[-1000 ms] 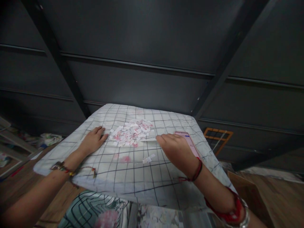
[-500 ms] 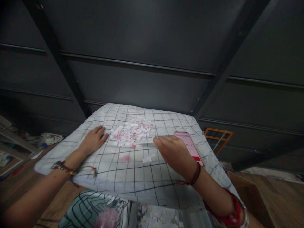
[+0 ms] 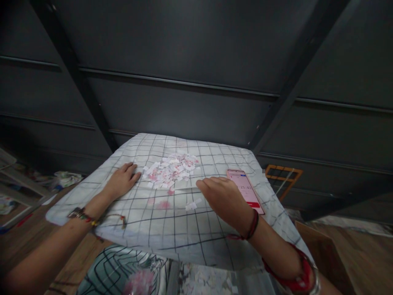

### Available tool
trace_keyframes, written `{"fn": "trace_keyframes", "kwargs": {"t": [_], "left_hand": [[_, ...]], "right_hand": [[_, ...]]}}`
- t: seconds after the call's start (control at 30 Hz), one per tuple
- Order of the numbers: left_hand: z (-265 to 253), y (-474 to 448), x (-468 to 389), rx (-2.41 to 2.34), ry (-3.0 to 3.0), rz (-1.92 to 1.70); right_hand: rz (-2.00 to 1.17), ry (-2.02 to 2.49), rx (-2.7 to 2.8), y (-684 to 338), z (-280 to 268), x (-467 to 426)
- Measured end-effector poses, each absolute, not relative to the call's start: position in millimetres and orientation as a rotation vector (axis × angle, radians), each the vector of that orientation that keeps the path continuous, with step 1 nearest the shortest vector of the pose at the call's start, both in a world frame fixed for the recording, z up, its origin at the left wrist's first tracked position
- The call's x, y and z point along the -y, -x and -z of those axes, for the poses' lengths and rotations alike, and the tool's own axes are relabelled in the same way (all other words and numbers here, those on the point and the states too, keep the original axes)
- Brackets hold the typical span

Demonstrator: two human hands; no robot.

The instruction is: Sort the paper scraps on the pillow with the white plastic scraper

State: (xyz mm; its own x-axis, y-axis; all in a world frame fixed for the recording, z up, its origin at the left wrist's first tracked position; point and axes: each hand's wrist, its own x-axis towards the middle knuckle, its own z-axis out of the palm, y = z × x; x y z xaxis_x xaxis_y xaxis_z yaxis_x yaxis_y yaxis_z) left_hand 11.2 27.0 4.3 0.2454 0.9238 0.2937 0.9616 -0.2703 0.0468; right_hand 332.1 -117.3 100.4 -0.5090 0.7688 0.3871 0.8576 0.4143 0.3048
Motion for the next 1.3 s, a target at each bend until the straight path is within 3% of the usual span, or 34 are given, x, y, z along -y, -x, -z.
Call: {"fn": "trace_keyframes", "kwargs": {"t": [0.23, 1.3], "left_hand": [[-2.9, -11.1, -27.5, 1.78, 2.362, 0.416], [-2.9, -10.9, -28.3, 1.802, 2.375, 0.361]], "right_hand": [[0.594, 1.369, 2.558, -331.5, -104.4, 127.9], [0.752, 1.412, 2.495, -331.8, -112.2, 122.7]]}}
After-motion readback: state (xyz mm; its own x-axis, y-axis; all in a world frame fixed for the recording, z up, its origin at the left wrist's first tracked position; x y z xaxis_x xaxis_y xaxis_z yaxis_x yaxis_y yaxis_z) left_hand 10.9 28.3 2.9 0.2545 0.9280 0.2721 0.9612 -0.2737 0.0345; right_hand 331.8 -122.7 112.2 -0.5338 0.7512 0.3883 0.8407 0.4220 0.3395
